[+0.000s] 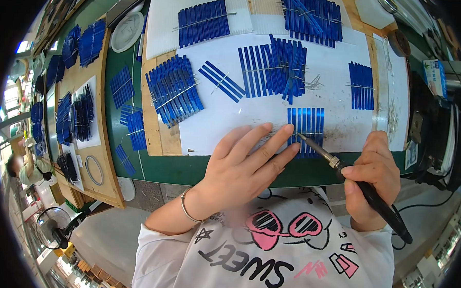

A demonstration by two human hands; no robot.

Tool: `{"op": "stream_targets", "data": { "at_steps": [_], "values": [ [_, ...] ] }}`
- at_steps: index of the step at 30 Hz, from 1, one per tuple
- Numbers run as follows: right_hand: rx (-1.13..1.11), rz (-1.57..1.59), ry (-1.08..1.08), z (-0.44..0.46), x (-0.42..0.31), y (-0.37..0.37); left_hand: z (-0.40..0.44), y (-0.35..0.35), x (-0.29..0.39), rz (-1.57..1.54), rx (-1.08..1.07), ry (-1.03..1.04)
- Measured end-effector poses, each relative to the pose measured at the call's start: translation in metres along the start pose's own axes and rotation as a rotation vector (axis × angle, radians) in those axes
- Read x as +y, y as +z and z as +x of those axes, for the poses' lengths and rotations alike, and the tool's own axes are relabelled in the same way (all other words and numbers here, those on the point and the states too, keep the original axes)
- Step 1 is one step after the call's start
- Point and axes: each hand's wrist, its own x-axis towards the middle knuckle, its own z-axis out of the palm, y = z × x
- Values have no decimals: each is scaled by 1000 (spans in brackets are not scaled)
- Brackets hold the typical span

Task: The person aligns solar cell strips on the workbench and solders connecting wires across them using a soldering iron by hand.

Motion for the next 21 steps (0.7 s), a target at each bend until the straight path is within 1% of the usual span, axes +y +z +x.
{"op": "stream_targets", "data": {
  "at_steps": [4,7,21],
  "values": [
    [7,4,-42,1,1,0,0,0,0,6,-9,5],
    [-23,-18,-3,-4,1,-2,1,0,0,2,-7,0],
    [-18,-27,-15,-5,2,-2,1,0,0,9,-15,-4]
  ]
}}
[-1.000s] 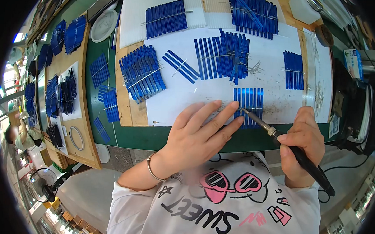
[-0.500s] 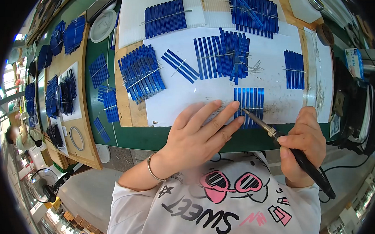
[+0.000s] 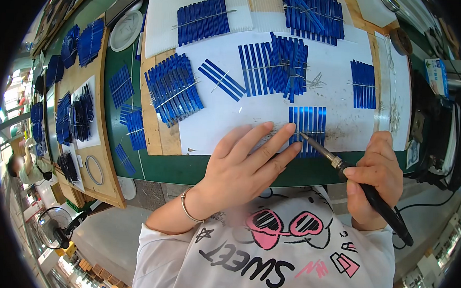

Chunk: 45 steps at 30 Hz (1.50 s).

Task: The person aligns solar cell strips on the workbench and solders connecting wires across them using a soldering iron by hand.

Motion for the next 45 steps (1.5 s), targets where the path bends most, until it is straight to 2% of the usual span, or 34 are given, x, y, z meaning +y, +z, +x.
{"op": "stream_targets", "data": {
  "at_steps": [35,38,40,41,43,45],
  "values": [
    [7,1,6,2,-1,0,1,-1,-1,38,-19,18],
    [30,33,14,-8,4,-4,3,-1,0,34,-5,18],
    [209,173,43,-19,10,-8,4,0,0,32,8,24],
    [210,170,42,-22,12,-5,4,0,0,30,20,27],
    [364,166,156,-26,18,3,8,-4,3,-2,0,16],
    [308,194,186,-27,22,4,10,-5,6,-32,-23,3]
  ]
}}
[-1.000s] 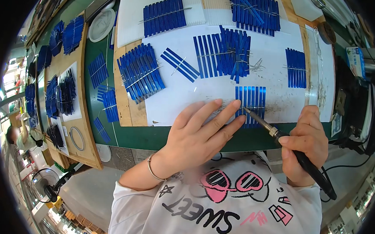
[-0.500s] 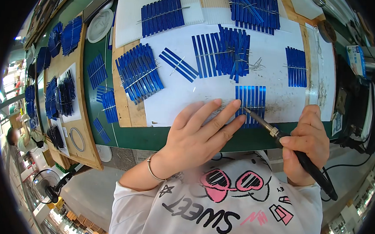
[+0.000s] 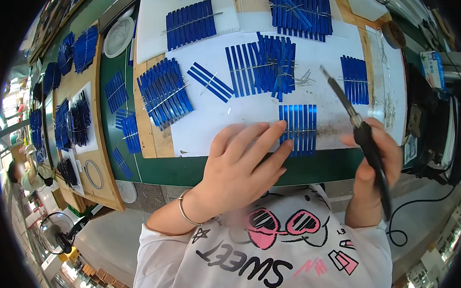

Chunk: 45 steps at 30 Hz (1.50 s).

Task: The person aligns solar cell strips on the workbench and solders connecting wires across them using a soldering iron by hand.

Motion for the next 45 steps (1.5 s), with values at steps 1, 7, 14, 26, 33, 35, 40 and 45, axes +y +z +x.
{"op": "stream_targets", "data": {
  "at_steps": [1,7,14,26,33,35,40,45],
  "values": [
    [-193,-129,7,3,-1,-2,1,1,1,-40,4,-15],
    [-456,-478,-194,23,8,24,0,12,4,-10,95,-43],
    [-390,-520,-214,17,11,28,3,16,8,55,76,-64],
    [-40,61,156,3,-13,-30,4,16,11,-49,164,98],
    [-120,-37,79,2,-14,-25,4,23,22,-46,105,149],
    [-118,-48,58,5,-15,-20,5,22,23,-27,80,133],
    [-137,-149,-27,13,-18,-16,6,22,21,-50,27,130],
    [-170,-157,-54,17,-20,-16,5,23,21,-43,39,134]
  ]
}}
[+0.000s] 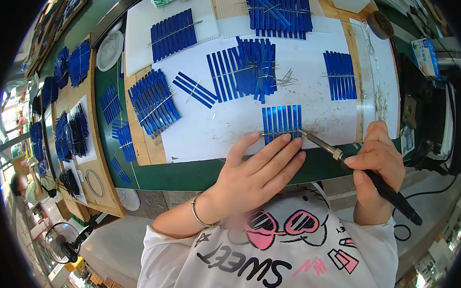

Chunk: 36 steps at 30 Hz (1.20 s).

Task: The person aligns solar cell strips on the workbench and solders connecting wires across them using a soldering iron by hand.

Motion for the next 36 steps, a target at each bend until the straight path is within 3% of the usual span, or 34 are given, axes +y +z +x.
{"op": "stream_targets", "data": {
  "at_steps": [14,23,25,27,30,33,35,36],
  "values": [
    [-13,3,-31,3,-1,3,-2,1,0,10,53,-8],
    [47,186,264,-1,18,4,-7,-5,-1,33,134,-42],
    [32,217,219,-5,25,2,-13,-10,-2,-49,228,60],
    [19,245,184,-7,30,-4,-17,-16,-2,-139,183,129],
    [-67,420,158,-10,36,-14,-31,-12,6,-260,-49,203],
    [-82,485,110,-17,44,-9,-21,-4,12,-190,-141,194],
    [175,469,34,-16,43,6,-8,7,20,-146,-176,165],
    [171,473,28,-15,43,12,-2,13,24,-106,-211,140]
  ]
}}
